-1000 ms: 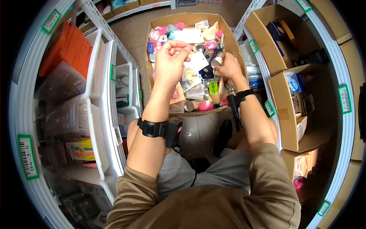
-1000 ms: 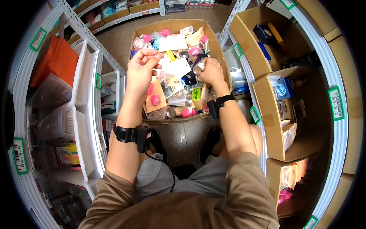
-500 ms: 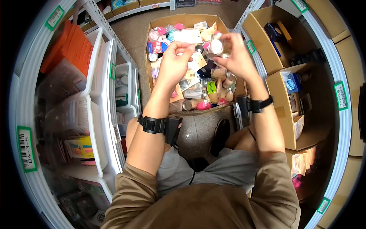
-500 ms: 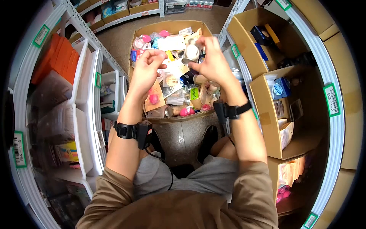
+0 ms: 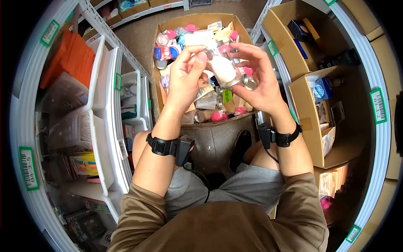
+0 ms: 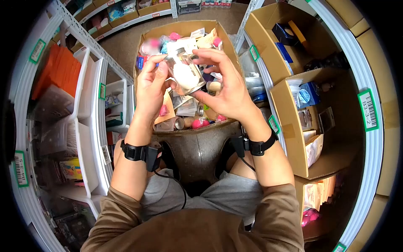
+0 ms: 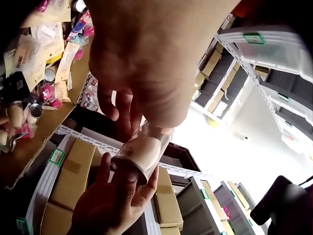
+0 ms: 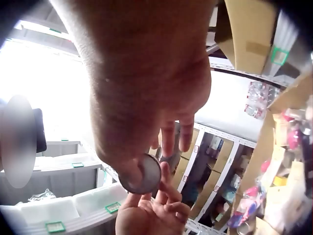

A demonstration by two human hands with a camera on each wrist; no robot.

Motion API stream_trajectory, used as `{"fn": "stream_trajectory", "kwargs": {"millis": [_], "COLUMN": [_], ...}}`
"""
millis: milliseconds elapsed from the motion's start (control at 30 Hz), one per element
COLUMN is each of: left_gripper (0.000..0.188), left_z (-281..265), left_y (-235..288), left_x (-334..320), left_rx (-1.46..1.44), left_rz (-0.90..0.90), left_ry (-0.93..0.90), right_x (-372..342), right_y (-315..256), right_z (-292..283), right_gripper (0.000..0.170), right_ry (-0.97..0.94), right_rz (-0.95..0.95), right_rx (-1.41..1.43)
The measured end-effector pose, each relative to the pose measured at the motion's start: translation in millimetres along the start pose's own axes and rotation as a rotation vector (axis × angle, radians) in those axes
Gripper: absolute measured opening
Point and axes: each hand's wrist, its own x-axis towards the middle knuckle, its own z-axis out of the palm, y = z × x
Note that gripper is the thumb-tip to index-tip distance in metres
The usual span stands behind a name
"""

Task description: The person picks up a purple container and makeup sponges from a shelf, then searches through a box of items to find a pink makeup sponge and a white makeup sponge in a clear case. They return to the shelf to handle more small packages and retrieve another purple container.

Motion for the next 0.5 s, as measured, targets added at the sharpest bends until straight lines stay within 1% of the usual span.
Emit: {"fn": "stream_trajectory", "kwargs": {"millis": [33,167,233,267,300,367,400,433,500], "left_gripper": [0.029,0.03,0.032,0.034,0.033,0.031,0.03,0.03,0.03], "left_z": [1.2,0.7,4.6,6.7,5.2,4.0,2.0,2.6,5.5], "left_y": [-1.9,-6.6,-8.0,-8.5,-10.0,-11.0,-10.4,-10.1,-8.0], "left_x": [0.0,1.3,3.0,2.3,4.5,5.7,6.2,5.7,6.0], "left_rx": [-0.052,-0.082,-0.199,-0.225,-0.22,-0.271,-0.264,-0.265,-0.268], "left_rz": [0.031,0.021,0.034,0.045,0.04,0.069,0.068,0.066,0.081], "left_ry": [0.037,0.016,0.054,0.083,0.096,0.127,0.126,0.124,0.124], "right_x": [0.3,-0.2,1.2,1.8,0.4,2.2,3.4,3.6,3.6], "right_y": [2.4,5.7,6.0,7.0,5.5,6.2,11.4,11.4,18.4], "right_z": [-1.1,-1.0,-3.4,-5.8,-6.2,-11.8,-21.7,-28.6,-36.1], "right_gripper": [0.074,0.072,0.07,0.063,0.049,0.038,0.033,0.033,0.032], "right_ry": [-0.01,-0.025,-0.015,0.006,0.073,0.254,0.3,0.377,0.421], "right_rz": [-0.027,-0.034,-0.074,-0.063,-0.01,0.025,-0.02,0.038,0.091], "right_rx": [0.005,-0.009,-0.022,-0.025,0.07,0.265,0.254,0.218,0.357]}}
